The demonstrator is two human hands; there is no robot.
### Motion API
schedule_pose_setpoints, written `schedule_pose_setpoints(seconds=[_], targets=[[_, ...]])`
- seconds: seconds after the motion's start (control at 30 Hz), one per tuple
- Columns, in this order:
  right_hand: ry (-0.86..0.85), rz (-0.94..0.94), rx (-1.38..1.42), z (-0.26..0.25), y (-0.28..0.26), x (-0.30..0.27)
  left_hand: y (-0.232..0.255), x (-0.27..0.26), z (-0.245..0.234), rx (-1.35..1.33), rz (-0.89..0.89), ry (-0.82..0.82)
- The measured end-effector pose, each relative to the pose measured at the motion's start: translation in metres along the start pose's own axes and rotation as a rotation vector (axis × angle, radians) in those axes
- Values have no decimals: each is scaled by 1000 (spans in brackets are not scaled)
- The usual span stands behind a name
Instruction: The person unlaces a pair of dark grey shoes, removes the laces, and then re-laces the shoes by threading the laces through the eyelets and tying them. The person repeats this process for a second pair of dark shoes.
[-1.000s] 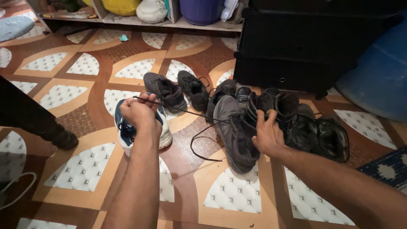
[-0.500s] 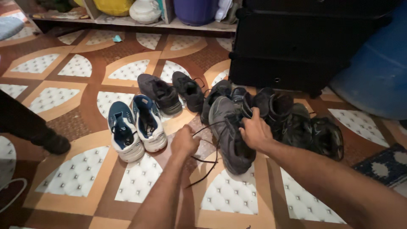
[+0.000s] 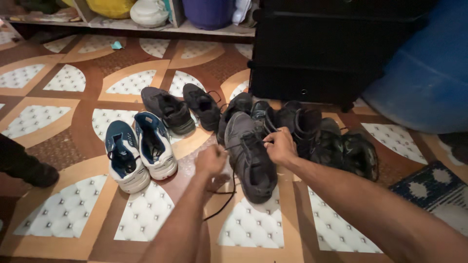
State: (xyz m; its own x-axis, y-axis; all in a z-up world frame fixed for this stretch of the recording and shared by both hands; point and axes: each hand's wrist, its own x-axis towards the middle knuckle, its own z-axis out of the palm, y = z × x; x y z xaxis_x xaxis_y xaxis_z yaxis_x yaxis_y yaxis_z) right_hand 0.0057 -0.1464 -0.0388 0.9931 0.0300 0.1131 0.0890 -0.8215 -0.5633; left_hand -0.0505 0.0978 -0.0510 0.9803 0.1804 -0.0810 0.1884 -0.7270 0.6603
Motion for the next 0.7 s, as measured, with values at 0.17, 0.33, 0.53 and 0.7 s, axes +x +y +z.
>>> schedule_pose_setpoints(seconds=[0.17, 0.33, 0.53, 0.7], targets=[[6, -27, 4, 8, 8, 5, -76, 4, -48, -515, -99, -263], [-4, -2, 1, 4, 3, 6, -117, -9, -133, -668, -282, -81], [-21, 25, -28, -2, -5, 3, -122, -11, -188, -1023, -272, 172], [-86, 80, -29, -3, -8, 5, -97, -12, -191, -1394, -209, 328]])
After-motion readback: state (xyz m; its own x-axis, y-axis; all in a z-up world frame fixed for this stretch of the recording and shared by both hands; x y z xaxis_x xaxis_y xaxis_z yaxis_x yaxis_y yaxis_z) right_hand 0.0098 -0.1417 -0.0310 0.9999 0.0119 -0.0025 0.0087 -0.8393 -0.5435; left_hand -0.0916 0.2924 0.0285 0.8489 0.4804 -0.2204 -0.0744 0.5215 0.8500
